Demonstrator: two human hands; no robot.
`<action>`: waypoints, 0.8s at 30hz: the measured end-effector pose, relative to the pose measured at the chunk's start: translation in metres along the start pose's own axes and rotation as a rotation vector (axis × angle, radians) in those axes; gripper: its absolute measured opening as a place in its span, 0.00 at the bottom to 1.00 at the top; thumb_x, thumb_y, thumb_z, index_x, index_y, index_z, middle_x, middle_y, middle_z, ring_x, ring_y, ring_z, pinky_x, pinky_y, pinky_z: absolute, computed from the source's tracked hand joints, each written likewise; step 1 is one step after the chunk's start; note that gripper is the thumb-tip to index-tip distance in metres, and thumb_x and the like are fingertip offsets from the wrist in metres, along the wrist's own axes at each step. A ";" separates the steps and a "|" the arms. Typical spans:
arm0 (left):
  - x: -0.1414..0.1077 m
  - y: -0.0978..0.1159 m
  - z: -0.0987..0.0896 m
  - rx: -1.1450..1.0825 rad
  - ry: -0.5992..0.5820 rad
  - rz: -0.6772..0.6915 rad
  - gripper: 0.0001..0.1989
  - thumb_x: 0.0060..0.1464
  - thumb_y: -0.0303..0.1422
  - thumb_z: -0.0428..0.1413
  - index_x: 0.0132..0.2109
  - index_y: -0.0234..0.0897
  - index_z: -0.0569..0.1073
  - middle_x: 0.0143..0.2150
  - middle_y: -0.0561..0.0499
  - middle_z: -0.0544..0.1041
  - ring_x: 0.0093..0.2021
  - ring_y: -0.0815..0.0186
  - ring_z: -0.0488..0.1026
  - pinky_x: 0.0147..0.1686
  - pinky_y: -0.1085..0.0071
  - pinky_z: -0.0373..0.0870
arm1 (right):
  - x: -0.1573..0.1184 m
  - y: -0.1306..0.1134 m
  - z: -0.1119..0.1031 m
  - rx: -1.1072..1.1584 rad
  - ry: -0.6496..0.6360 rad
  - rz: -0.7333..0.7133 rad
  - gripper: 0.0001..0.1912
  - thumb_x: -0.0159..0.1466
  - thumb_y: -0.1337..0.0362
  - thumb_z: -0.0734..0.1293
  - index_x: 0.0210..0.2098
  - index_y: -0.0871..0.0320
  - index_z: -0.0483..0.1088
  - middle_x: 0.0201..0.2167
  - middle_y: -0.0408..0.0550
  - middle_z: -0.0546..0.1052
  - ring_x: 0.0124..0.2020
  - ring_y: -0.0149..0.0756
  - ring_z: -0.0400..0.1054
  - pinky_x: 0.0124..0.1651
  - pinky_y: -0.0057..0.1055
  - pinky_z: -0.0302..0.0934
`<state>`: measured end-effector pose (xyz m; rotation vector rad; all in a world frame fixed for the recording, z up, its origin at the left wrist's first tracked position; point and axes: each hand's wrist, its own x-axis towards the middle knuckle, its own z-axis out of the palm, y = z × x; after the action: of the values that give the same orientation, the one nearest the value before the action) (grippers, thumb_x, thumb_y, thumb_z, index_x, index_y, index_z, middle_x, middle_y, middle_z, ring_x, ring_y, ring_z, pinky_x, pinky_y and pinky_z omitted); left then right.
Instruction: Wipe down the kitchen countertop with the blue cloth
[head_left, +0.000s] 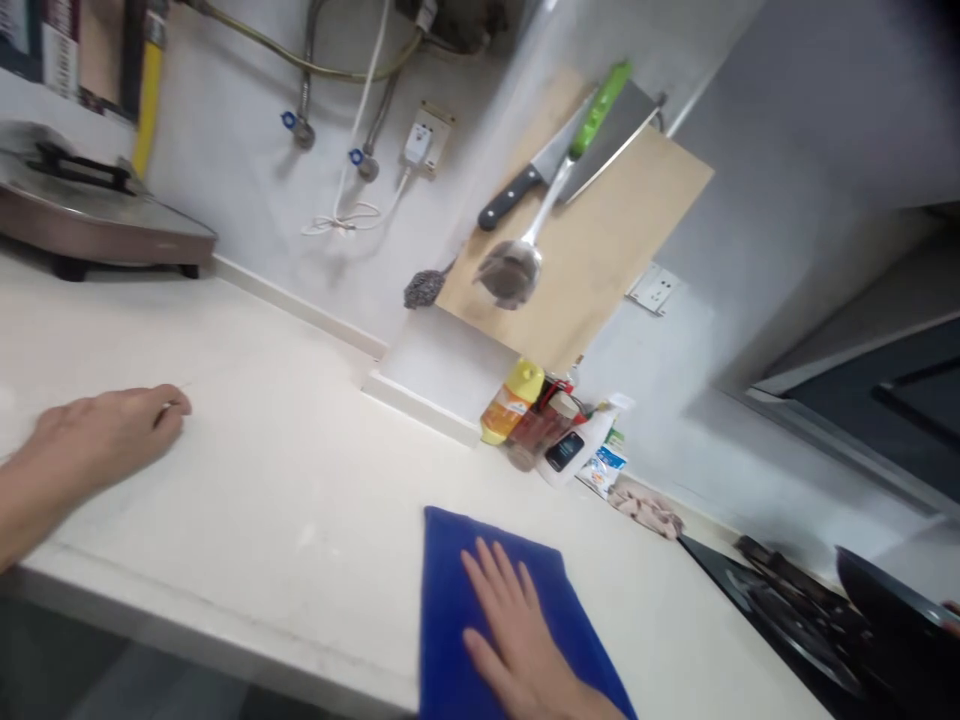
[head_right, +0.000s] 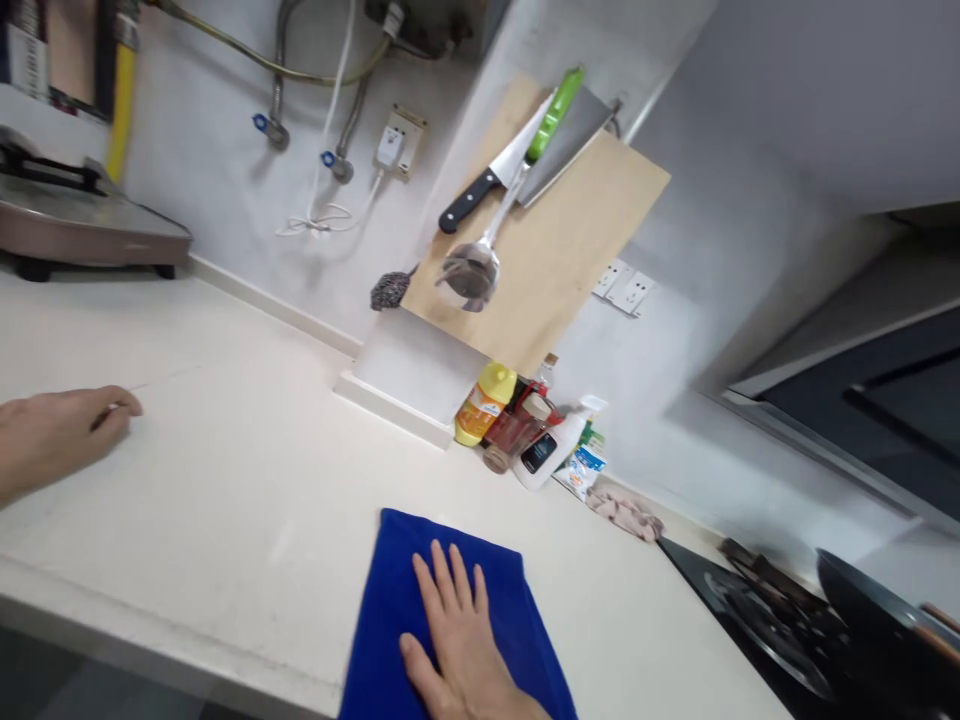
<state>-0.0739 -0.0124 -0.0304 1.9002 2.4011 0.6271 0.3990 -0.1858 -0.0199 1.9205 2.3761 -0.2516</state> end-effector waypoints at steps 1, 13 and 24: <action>-0.005 0.005 -0.005 0.011 -0.026 0.003 0.22 0.59 0.42 0.40 0.53 0.46 0.71 0.52 0.53 0.74 0.41 0.62 0.67 0.50 0.60 0.63 | 0.012 -0.017 -0.002 -0.003 -0.003 -0.046 0.39 0.69 0.42 0.49 0.72 0.53 0.35 0.73 0.48 0.31 0.72 0.50 0.20 0.70 0.63 0.22; -0.023 0.014 -0.018 -0.017 -0.021 0.067 0.21 0.62 0.39 0.36 0.49 0.42 0.71 0.50 0.46 0.77 0.44 0.54 0.72 0.47 0.55 0.65 | 0.162 -0.176 -0.024 0.028 0.021 -0.430 0.40 0.68 0.39 0.49 0.72 0.53 0.34 0.74 0.53 0.31 0.72 0.55 0.19 0.68 0.65 0.20; -0.024 0.011 -0.018 -0.086 -0.036 0.057 0.19 0.61 0.38 0.38 0.47 0.45 0.72 0.53 0.48 0.76 0.50 0.49 0.72 0.49 0.53 0.64 | 0.277 -0.173 -0.037 0.078 0.081 -0.207 0.37 0.69 0.40 0.47 0.71 0.49 0.40 0.74 0.50 0.36 0.73 0.51 0.26 0.69 0.59 0.24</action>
<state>-0.0626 -0.0380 -0.0155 1.9341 2.2677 0.6810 0.1730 0.0528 -0.0149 1.7456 2.6594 -0.2891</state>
